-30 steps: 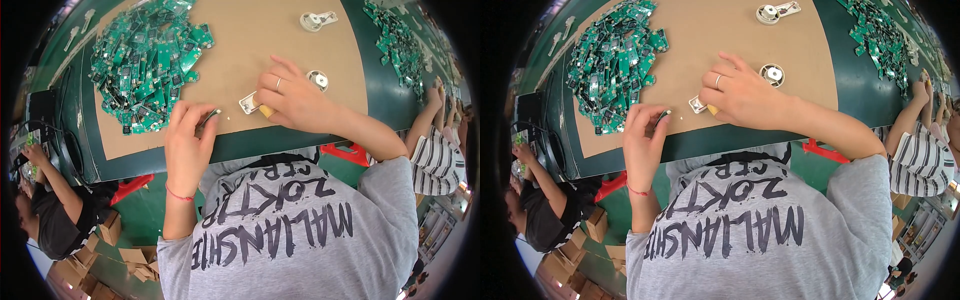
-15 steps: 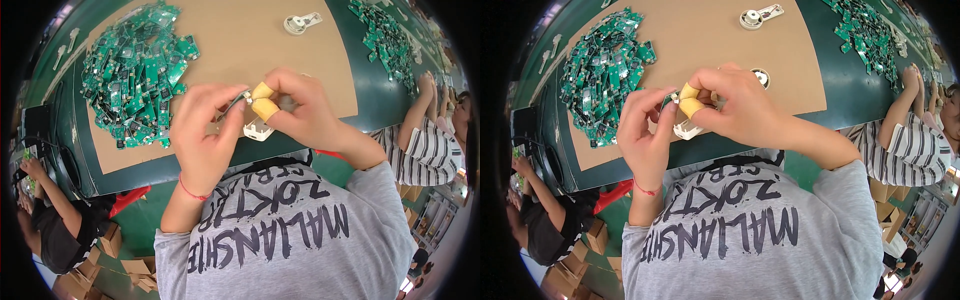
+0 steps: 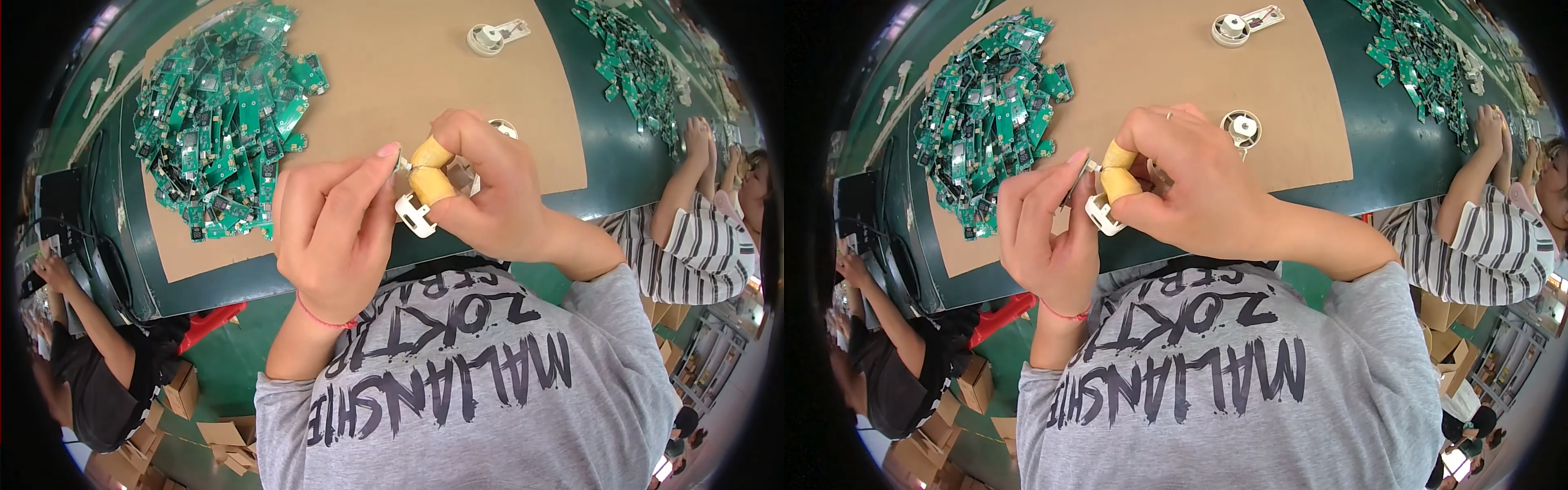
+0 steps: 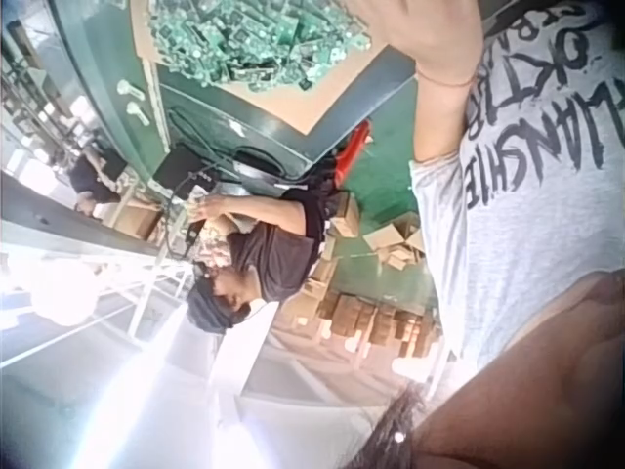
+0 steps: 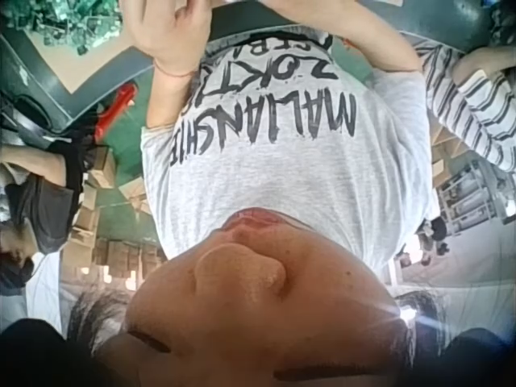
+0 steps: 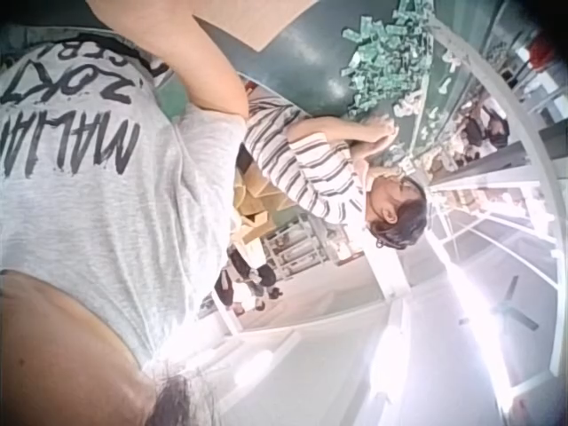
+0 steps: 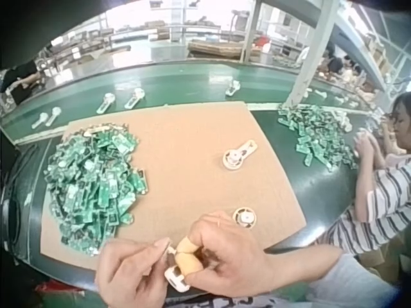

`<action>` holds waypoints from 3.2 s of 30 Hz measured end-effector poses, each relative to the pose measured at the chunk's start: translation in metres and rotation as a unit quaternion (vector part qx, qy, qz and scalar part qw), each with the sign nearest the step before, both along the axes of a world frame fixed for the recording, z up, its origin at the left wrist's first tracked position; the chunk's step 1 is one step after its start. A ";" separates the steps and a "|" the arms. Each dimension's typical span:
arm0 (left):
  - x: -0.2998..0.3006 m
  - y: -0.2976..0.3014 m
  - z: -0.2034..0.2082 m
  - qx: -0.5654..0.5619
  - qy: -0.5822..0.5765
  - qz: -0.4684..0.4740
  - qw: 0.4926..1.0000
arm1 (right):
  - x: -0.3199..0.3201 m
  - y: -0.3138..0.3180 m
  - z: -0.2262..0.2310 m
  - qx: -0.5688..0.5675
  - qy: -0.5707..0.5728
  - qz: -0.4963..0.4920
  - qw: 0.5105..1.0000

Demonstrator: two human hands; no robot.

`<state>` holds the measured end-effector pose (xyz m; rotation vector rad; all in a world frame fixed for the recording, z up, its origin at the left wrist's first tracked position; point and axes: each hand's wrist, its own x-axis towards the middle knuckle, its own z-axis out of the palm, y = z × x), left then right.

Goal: The person assembles electronic components by inserting printed circuit boards into plastic housings by hand.

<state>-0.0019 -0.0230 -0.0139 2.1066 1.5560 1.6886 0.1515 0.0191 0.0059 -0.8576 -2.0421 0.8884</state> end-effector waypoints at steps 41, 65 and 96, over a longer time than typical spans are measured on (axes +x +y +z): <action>0.000 0.000 -0.011 -0.099 -0.222 -0.063 0.968 | -0.009 0.005 -0.014 -0.160 0.169 0.045 0.972; 0.011 0.000 -0.031 -0.524 -0.652 -0.377 0.399 | -0.007 0.047 0.010 0.424 -0.041 0.265 0.865; 0.014 0.007 -0.023 -0.217 -0.414 -0.296 0.833 | 0.013 0.009 0.007 -0.310 0.160 0.048 0.936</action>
